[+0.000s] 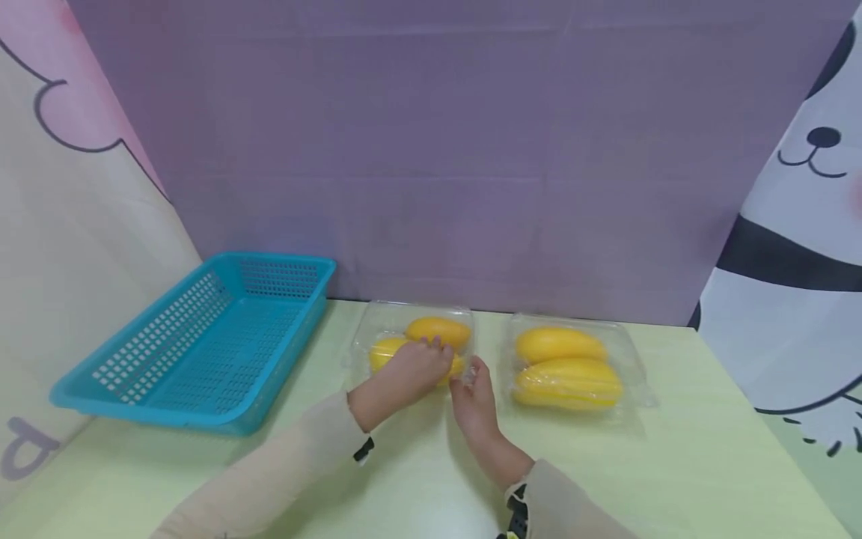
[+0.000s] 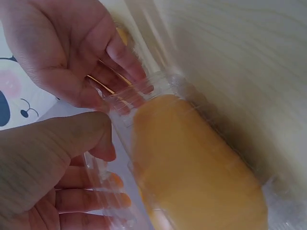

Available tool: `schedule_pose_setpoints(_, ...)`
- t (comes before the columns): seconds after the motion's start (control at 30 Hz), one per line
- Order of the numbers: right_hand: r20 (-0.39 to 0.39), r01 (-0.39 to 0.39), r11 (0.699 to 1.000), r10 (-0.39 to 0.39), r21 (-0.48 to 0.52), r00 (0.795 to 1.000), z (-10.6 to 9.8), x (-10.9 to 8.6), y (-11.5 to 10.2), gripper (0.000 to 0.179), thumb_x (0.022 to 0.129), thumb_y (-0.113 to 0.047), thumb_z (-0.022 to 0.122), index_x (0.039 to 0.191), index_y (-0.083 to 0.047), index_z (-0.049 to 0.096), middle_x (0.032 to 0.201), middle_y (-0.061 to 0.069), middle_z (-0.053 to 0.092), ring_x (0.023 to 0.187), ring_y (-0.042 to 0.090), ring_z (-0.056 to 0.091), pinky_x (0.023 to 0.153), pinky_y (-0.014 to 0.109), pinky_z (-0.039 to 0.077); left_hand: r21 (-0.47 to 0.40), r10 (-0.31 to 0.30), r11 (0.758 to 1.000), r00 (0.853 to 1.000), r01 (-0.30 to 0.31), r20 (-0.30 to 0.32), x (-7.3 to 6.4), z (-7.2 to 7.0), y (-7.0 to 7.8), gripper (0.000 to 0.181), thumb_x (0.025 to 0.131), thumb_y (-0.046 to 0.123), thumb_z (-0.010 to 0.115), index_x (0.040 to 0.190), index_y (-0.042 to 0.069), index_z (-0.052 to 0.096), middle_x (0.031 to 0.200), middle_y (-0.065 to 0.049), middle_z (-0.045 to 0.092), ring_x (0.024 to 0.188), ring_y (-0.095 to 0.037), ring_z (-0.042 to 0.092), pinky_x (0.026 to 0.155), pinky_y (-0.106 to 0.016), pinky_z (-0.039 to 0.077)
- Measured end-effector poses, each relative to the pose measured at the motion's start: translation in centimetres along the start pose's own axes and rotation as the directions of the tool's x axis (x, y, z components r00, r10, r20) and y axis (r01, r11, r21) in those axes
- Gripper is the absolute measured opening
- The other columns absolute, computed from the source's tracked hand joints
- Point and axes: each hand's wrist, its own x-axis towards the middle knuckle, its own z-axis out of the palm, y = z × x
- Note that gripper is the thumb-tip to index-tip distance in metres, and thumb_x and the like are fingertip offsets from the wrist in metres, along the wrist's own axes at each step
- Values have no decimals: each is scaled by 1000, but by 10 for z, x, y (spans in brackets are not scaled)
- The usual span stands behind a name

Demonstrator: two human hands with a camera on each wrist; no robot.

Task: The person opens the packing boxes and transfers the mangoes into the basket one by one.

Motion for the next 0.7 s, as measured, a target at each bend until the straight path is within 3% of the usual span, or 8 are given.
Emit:
schedule_pose_setpoints(0.27, 16, 6, 1000, -7, 6, 1000, -1, 0, -3, 55, 94, -6, 46, 142, 9, 23, 142, 32, 30, 129, 45, 34, 107, 54, 31, 1, -12, 1000, 1000, 12, -27, -1, 4, -1, 12, 89, 11, 60, 100, 11, 63, 81, 2, 64, 65, -7, 51, 54, -16, 45)
schedule_pose_setpoints(0.43, 17, -15, 1000, 15, -4, 1000, -1, 1, -3, 54, 94, -7, 46, 142, 9, 24, 143, 33, 30, 129, 45, 34, 107, 53, 31, 5, 22, 1000, 1000, -22, 1, -2, 8, -4, 20, 91, 10, 59, 110, 10, 64, 90, 0, 67, 68, -7, 56, 59, -17, 49)
schedule_pose_setpoints(0.57, 15, -17, 1000, 17, -8, 1000, -1, 2, -3, 55, 94, -8, 45, 142, 9, 24, 142, 33, 31, 128, 45, 34, 106, 53, 32, 19, 63, 998, 996, -64, 56, -2, 6, -6, 28, 92, 9, 57, 120, 9, 61, 109, -5, 68, 89, -12, 65, 74, -21, 54)
schedule_pose_setpoints(0.7, 9, -15, 1000, 15, -2, 1000, -3, 2, -2, 55, 94, -8, 45, 142, 9, 23, 139, 33, 34, 128, 45, 35, 106, 53, 32, 28, 110, 993, 984, -114, 138, -2, 4, -8, 35, 96, 9, 52, 131, 8, 54, 127, -7, 60, 116, -16, 57, 92, -25, 49)
